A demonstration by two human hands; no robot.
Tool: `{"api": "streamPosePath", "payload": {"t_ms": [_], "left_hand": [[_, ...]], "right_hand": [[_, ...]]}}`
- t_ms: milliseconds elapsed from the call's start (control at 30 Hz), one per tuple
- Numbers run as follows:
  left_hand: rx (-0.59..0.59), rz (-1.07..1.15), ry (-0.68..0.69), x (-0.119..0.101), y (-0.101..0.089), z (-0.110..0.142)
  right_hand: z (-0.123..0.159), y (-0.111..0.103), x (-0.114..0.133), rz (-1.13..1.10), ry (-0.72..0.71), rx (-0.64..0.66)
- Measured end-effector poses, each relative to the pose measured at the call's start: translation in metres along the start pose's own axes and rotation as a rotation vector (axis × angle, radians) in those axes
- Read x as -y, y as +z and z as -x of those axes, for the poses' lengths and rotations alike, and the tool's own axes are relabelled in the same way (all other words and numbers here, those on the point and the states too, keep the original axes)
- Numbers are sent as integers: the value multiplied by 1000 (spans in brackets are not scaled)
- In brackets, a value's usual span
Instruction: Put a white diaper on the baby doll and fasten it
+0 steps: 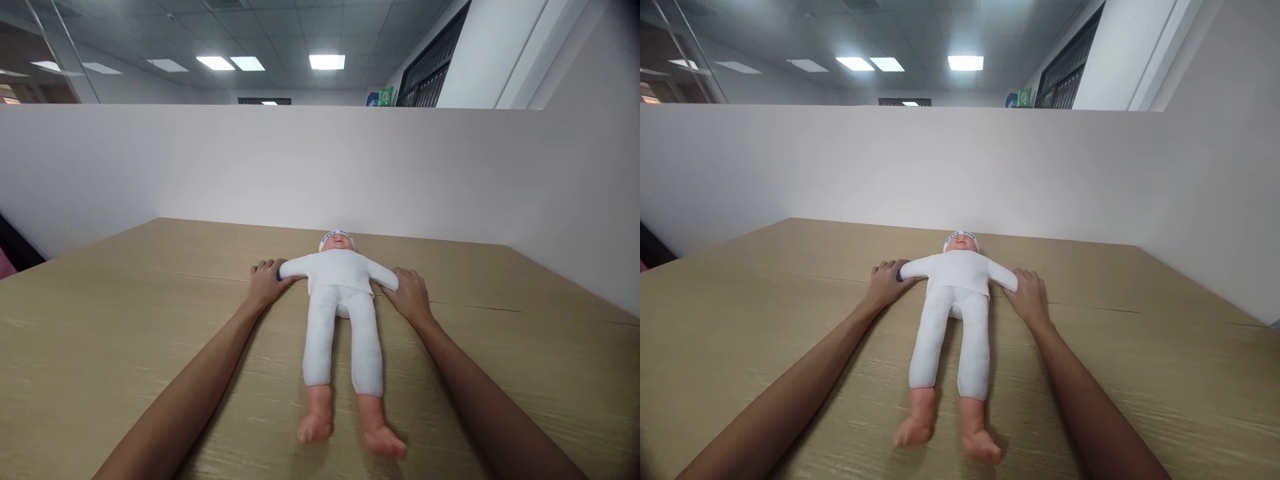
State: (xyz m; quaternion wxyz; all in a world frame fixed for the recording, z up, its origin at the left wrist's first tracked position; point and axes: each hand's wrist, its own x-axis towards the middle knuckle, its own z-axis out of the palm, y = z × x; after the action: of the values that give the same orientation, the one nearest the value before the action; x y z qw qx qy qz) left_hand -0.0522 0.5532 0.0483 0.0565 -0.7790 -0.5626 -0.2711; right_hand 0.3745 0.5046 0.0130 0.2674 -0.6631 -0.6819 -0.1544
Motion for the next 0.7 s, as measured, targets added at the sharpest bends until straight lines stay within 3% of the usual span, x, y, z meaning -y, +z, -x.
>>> {"api": "streamPosePath", "payload": {"t_ms": [267,700], "left_hand": [[42,-12,-58,5,4,0],[28,14,-186,5,-12,34]], "right_hand": [[-5,14,-1,-26,15,-18],[46,-5,5,-79,137,-134]]}}
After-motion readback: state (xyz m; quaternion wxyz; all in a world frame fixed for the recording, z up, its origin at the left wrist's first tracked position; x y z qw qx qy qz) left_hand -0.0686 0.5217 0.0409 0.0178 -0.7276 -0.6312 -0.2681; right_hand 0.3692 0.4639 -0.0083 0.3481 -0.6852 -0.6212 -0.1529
